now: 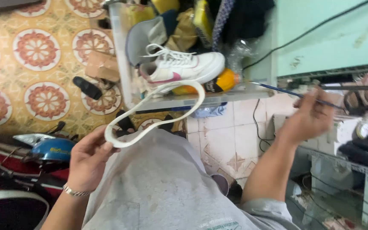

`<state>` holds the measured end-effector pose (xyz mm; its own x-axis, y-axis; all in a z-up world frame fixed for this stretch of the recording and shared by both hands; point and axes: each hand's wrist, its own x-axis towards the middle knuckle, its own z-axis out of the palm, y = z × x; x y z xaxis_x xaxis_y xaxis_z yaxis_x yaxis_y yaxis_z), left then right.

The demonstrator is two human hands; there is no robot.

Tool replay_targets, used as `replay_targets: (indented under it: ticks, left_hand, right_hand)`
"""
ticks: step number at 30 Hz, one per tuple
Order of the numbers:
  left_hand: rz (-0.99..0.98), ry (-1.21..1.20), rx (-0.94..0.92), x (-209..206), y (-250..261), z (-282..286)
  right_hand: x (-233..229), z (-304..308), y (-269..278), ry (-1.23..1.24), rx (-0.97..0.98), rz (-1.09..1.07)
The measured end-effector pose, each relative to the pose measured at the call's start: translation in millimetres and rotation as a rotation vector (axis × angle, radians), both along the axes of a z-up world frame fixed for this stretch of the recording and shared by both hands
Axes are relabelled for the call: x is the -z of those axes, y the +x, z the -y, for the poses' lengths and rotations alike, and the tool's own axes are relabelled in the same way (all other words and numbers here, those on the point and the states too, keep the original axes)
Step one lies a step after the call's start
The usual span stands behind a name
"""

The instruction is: Applying adhesive to the sole and upper of a white sneaker using a small brush for repair.

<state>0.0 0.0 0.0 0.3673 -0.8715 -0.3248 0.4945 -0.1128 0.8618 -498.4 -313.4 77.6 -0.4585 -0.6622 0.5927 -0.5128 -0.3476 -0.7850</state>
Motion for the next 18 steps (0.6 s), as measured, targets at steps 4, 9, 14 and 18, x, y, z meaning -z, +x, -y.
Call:
replay_targets:
  ticks: [4, 9, 14, 18]
  left_hand:
    - [0.054, 0.091, -0.005, 7, 17, 29]
    - [-0.073, 0.114, -0.017, 27, 60, 95]
    - [-0.249, 0.033, -0.187, 20, 43, 103]
    - [-0.266, 0.006, -0.171, 18, 42, 106]
  right_hand:
    - [-2, 15, 47, -0.125, 0.037, 0.203]
    - [22, 16, 185, 0.11, -0.335, 0.443]
    - [53, -44, 251, 0.251, -0.666, 0.418]
    - [72, -55, 269, 0.197, -0.773, 0.394]
